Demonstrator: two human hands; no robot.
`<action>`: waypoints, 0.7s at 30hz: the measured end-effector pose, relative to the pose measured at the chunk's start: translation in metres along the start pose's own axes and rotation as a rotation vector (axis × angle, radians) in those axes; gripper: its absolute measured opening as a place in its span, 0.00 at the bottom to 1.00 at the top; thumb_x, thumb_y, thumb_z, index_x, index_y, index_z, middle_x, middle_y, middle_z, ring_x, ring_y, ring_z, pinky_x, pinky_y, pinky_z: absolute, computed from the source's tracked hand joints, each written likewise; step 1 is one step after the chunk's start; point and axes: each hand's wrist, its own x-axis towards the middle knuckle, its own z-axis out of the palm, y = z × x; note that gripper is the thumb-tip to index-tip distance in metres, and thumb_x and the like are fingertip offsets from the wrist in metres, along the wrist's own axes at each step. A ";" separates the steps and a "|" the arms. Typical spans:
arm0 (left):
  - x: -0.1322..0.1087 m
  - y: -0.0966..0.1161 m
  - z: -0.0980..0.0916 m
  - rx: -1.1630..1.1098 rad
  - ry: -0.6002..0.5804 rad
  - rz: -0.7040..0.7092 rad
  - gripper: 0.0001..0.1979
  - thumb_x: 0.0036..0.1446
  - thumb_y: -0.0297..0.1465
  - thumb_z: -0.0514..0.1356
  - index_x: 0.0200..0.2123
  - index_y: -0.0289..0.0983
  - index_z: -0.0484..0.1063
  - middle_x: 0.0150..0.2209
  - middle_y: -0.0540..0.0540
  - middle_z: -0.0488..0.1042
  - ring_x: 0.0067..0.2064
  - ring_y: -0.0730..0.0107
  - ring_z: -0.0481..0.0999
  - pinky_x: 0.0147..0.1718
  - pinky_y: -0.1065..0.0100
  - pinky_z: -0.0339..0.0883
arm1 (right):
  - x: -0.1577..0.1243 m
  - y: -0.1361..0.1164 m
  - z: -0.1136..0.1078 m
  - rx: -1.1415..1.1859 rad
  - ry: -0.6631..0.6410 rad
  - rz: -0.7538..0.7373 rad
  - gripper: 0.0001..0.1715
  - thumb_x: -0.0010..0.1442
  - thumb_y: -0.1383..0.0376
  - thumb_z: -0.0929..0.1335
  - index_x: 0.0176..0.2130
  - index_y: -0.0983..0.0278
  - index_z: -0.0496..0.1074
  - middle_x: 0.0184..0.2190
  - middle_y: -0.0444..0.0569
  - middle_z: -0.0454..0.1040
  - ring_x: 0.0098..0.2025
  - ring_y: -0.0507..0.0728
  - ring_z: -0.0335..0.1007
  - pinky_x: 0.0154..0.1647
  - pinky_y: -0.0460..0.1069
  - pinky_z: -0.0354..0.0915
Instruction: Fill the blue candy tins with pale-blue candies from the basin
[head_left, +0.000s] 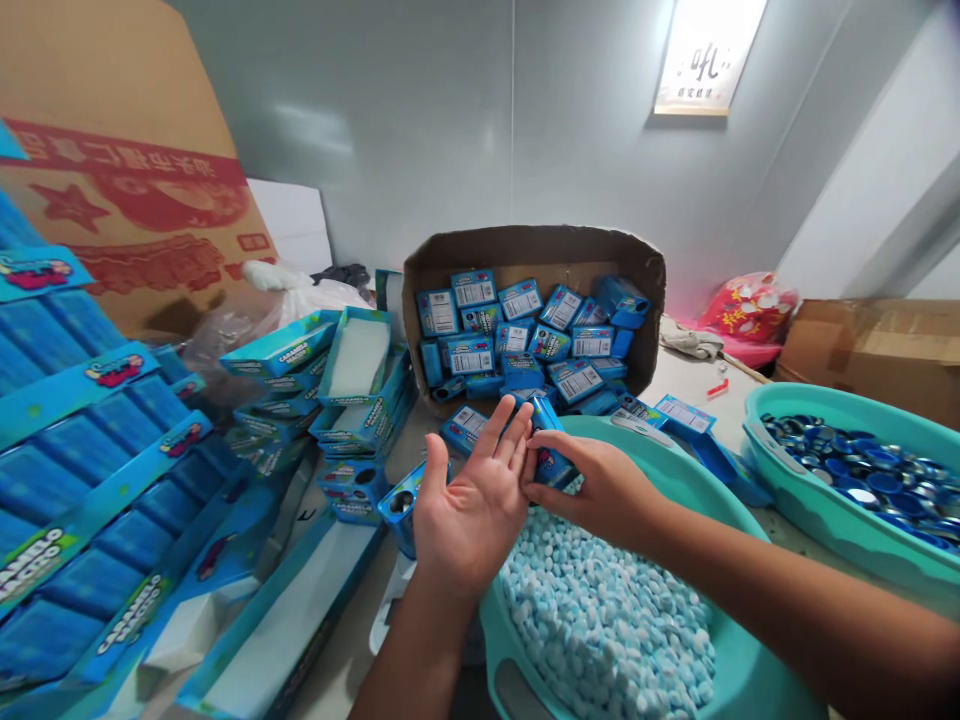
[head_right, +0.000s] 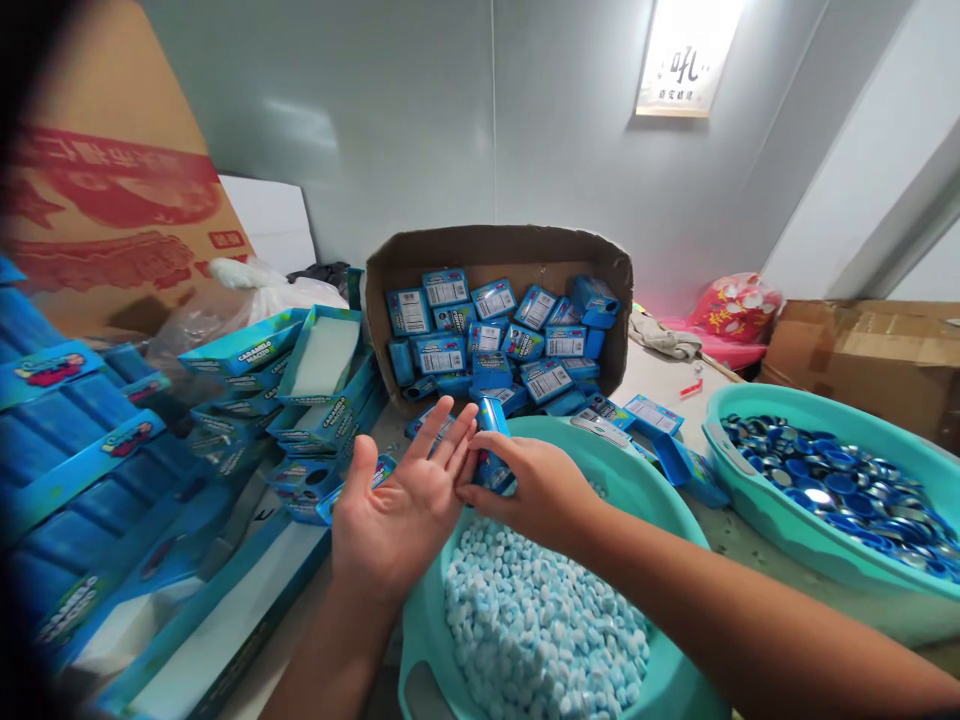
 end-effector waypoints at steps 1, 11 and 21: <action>0.000 -0.001 0.000 0.008 -0.005 0.004 0.40 0.61 0.57 0.43 0.65 0.36 0.59 0.65 0.41 0.62 0.69 0.66 0.55 0.66 0.67 0.49 | 0.000 -0.001 0.000 -0.005 0.008 -0.013 0.22 0.60 0.56 0.70 0.52 0.57 0.68 0.43 0.46 0.77 0.41 0.58 0.74 0.39 0.50 0.63; 0.000 -0.001 -0.008 0.302 -0.100 0.163 0.39 0.58 0.62 0.37 0.59 0.47 0.67 0.67 0.47 0.59 0.69 0.54 0.55 0.68 0.50 0.43 | 0.005 0.015 -0.013 -0.209 0.112 0.080 0.22 0.61 0.64 0.65 0.55 0.60 0.68 0.40 0.52 0.76 0.39 0.59 0.71 0.39 0.51 0.61; 0.003 -0.009 -0.018 1.927 -0.276 0.594 0.37 0.53 0.37 0.66 0.64 0.45 0.58 0.65 0.42 0.60 0.70 0.48 0.50 0.66 0.46 0.46 | -0.026 -0.001 -0.059 -0.033 -0.054 0.111 0.50 0.51 0.64 0.70 0.68 0.60 0.48 0.32 0.46 0.74 0.28 0.54 0.68 0.29 0.48 0.61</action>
